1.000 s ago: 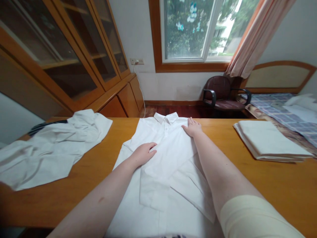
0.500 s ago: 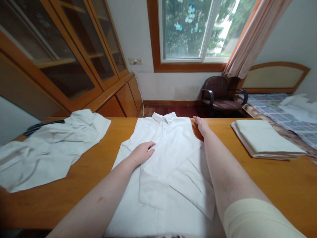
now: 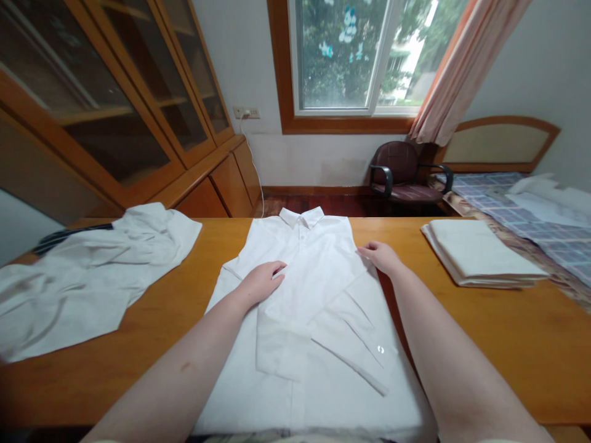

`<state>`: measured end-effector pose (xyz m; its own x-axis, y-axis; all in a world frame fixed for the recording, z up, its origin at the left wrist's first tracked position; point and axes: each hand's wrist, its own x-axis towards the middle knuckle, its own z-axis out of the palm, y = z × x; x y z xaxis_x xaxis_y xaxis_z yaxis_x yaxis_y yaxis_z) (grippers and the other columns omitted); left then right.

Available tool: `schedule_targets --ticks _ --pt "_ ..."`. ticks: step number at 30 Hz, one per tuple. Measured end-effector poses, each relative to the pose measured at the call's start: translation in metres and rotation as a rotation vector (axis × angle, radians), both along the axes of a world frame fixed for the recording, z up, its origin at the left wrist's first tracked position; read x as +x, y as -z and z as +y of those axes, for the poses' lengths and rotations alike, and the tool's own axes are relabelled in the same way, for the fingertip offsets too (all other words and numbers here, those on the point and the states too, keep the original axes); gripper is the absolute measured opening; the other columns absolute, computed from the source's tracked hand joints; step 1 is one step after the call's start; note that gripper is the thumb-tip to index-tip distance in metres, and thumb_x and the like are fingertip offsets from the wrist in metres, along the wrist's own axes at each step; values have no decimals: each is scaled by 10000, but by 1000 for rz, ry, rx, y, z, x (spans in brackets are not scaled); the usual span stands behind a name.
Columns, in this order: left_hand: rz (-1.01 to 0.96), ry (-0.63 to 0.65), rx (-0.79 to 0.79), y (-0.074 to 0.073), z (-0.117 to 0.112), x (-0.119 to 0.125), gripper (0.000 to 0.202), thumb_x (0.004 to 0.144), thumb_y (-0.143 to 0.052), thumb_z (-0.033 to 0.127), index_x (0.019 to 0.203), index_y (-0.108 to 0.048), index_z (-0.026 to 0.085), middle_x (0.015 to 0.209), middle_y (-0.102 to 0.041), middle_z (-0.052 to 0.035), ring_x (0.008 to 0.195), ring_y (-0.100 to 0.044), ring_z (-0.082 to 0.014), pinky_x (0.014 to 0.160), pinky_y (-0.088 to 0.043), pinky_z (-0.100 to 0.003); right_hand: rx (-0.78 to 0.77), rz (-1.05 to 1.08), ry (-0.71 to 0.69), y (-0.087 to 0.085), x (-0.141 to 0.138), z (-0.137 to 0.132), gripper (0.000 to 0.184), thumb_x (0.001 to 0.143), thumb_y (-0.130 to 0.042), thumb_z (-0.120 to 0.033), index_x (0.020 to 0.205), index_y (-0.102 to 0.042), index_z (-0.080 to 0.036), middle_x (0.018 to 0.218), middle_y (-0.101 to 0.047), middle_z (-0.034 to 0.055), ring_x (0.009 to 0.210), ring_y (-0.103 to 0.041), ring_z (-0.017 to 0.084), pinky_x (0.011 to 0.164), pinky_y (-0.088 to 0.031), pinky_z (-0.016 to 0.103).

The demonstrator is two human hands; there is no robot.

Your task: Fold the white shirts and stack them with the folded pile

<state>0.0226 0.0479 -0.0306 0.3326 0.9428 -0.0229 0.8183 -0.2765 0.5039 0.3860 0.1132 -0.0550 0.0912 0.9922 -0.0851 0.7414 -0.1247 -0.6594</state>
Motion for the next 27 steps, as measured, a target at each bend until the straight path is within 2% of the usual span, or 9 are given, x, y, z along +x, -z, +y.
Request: schedule_targets --ticks 3,6,14,21,23,27 --pt "-11 1 6 1 0 -1 336 809 -481 289 1111 -608 219 1096 -652 -47 971 -586 -186 837 -427 -265 97 -170 -48 1 -6 -14 275 711 -615 -481 689 -610 -207 674 -616 -7 616 -526 134 540 -344 238" --pt "-46 1 -9 0 -1 -2 329 804 -479 295 1092 -618 217 1066 -658 -44 943 -590 -190 815 -434 -270 110 -240 -54 1 -9 -17 263 723 -603 -473 689 -608 -213 699 -621 -5 631 -528 138 542 -331 242" --pt "-141 0 -17 3 11 -4 378 773 -505 270 1128 -611 193 979 -661 -36 854 -593 -171 781 -441 -259 112 -383 -51 -7 -16 -8 290 797 -528 -486 718 -598 -216 742 -637 21 663 -522 156 538 -285 247" --pt "-155 -5 8 9 25 -5 388 763 -511 259 1131 -608 183 856 -634 -19 736 -563 -147 711 -447 -255 101 -467 17 -8 -20 -5 388 854 -405 -522 750 -623 -219 785 -654 49 697 -540 183 526 -266 263" --pt "-165 -3 3 10 25 -6 393 767 -504 248 1143 -599 185 894 -636 -21 758 -568 -146 732 -453 -257 112 -479 32 -8 -21 -5 378 860 -400 -501 750 -625 -217 798 -659 54 712 -547 186 527 -267 263" --pt "-172 19 61 10 20 -7 370 780 -492 227 1129 -600 171 1058 -617 -57 915 -571 -164 863 -443 -284 106 -482 67 -9 -22 -6 358 852 -414 -485 752 -629 -216 809 -667 58 729 -559 190 528 -277 264"
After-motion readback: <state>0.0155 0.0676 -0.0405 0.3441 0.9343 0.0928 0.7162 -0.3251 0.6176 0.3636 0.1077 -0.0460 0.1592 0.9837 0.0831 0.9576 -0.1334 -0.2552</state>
